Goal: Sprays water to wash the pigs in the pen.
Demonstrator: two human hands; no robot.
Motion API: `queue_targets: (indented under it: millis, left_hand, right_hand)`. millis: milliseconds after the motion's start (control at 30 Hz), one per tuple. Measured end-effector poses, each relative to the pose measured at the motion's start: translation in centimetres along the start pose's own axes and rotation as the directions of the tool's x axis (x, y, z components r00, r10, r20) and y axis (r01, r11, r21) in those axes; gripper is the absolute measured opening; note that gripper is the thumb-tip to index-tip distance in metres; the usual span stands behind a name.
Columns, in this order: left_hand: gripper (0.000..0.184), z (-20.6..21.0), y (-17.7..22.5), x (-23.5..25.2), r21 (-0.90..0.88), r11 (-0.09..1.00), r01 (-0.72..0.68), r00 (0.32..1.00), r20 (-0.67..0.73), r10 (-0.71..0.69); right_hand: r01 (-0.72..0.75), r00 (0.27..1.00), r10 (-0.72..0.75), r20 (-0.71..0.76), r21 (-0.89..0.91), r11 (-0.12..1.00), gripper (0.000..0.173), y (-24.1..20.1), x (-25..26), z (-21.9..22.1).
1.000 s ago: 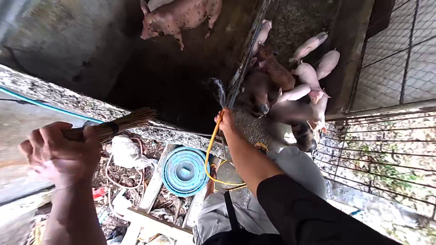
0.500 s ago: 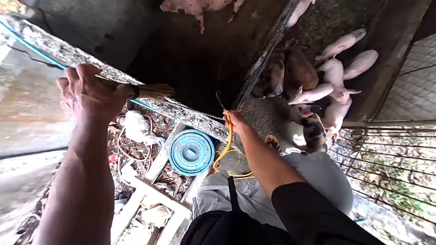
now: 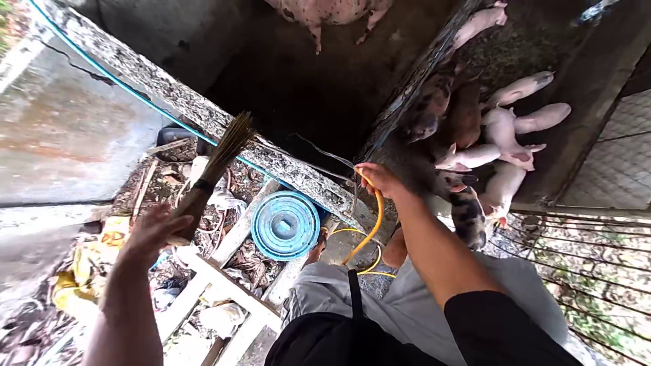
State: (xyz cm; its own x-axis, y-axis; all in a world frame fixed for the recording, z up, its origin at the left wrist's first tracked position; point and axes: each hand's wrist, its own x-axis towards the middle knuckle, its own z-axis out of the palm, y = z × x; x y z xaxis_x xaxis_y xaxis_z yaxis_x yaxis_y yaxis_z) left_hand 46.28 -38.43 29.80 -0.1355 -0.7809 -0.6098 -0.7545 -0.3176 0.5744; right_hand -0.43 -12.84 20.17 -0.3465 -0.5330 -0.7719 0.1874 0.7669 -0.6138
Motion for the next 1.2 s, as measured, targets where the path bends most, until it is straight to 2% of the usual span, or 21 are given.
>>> queue_targets:
  millis: [67,133,233,367,433,467,500,533,600,667,767,833,867,933,1033,1133,1200]
  left_hand:
    - [0.061,2.8,-2.9,-1.0,-0.127,0.984,0.123,0.979,0.18,-0.099]
    - [0.061,6.3,-5.7,-1.9,-0.2,0.958,0.206,0.927,0.354,-0.125]
    - [0.069,12.0,-7.6,-3.7,-0.3,0.899,0.32,0.857,0.497,-0.138]
    - [0.069,17.6,-9.0,-4.9,-0.486,0.791,0.371,0.861,0.499,-0.098]
    - [0.061,19.3,-8.9,-5.1,-0.548,0.741,0.387,0.868,0.487,-0.092]
    - [0.049,19.8,-8.6,-5.0,-0.553,0.733,0.397,0.867,0.487,-0.102]
    - [0.044,20.4,-8.2,-4.9,-0.539,0.741,0.401,0.868,0.482,-0.12]
    - [0.046,20.7,-7.7,-4.5,-0.505,0.762,0.405,0.865,0.482,-0.14]
    - [0.044,20.7,-6.5,-4.2,-0.47,0.791,0.392,0.86,0.494,-0.133]
    - [0.038,20.2,-5.0,-4.3,-0.508,0.787,0.35,0.875,0.478,-0.081]
    - [0.032,19.7,-3.7,-4.7,-0.548,0.793,0.267,0.927,0.371,-0.055]
    - [0.031,19.3,-3.4,-4.5,-0.507,0.841,0.188,0.96,0.276,-0.049]
    - [0.036,19.1,-3.6,-4.2,-0.455,0.878,0.147,0.974,0.222,-0.047]
    - [0.06,18.1,-4.0,-3.7,-0.345,0.935,0.087,0.988,0.152,-0.036]
    - [0.092,15.6,-4.3,-3.0,-0.232,0.973,0.002,0.992,0.12,0.027]
    - [0.106,12.7,-4.4,-2.7,-0.115,0.992,-0.053,0.992,0.104,0.065]
    - [0.105,10.7,-4.7,-2.7,-0.024,0.995,-0.092,0.991,0.098,0.094]
  right_hand:
    - [0.064,0.997,-0.069,-0.035,-0.115,0.991,0.039,-0.1,0.1,0.7]
    - [0.106,0.99,-0.12,-0.077,-0.163,0.981,0.039,0.6,0.5,1.6]
    - [0.038,0.99,-0.039,-0.136,-0.013,0.999,0.036,2.2,1.0,3.0]
    - [-0.043,0.987,0.084,-0.135,0.281,0.959,0.029,3.6,0.8,4.7]
    - [-0.046,0.986,0.097,-0.138,0.334,0.942,0.029,3.5,0.5,5.1]
    - [-0.049,0.984,0.105,-0.142,0.349,0.936,0.028,3.3,0.4,5.2]
    - [-0.063,0.984,0.118,-0.134,0.359,0.931,0.027,3.0,0.3,5.2]
    - [-0.073,0.982,0.131,-0.137,0.365,0.928,0.026,2.8,0.3,5.2]
    - [-0.09,0.98,0.147,-0.138,0.354,0.931,0.026,2.6,0.3,5.1]
    - [-0.099,0.98,0.148,-0.13,0.329,0.939,0.026,2.5,0.1,4.7]
    - [-0.087,0.985,0.128,-0.117,0.31,0.947,0.026,2.3,-0.7,4.2]
    - [-0.065,0.985,0.109,-0.131,0.302,0.951,0.024,1.4,-1.6,3.1]
    - [-0.054,0.985,0.099,-0.142,0.295,0.954,0.023,0.8,-2.3,2.3]
    - [-0.018,0.981,0.07,-0.183,0.273,0.962,0.024,-0.8,-3.7,0.0]
    - [0.04,0.957,0.032,-0.288,0.241,0.97,0.025,-4.0,-6.7,-4.4]
    - [0.057,0.925,0.029,-0.379,0.213,0.975,0.027,-6.2,-9.3,-8.4]
    - [0.069,0.907,0.024,-0.419,0.206,0.976,0.024,-6.9,-10.4,-10.3]
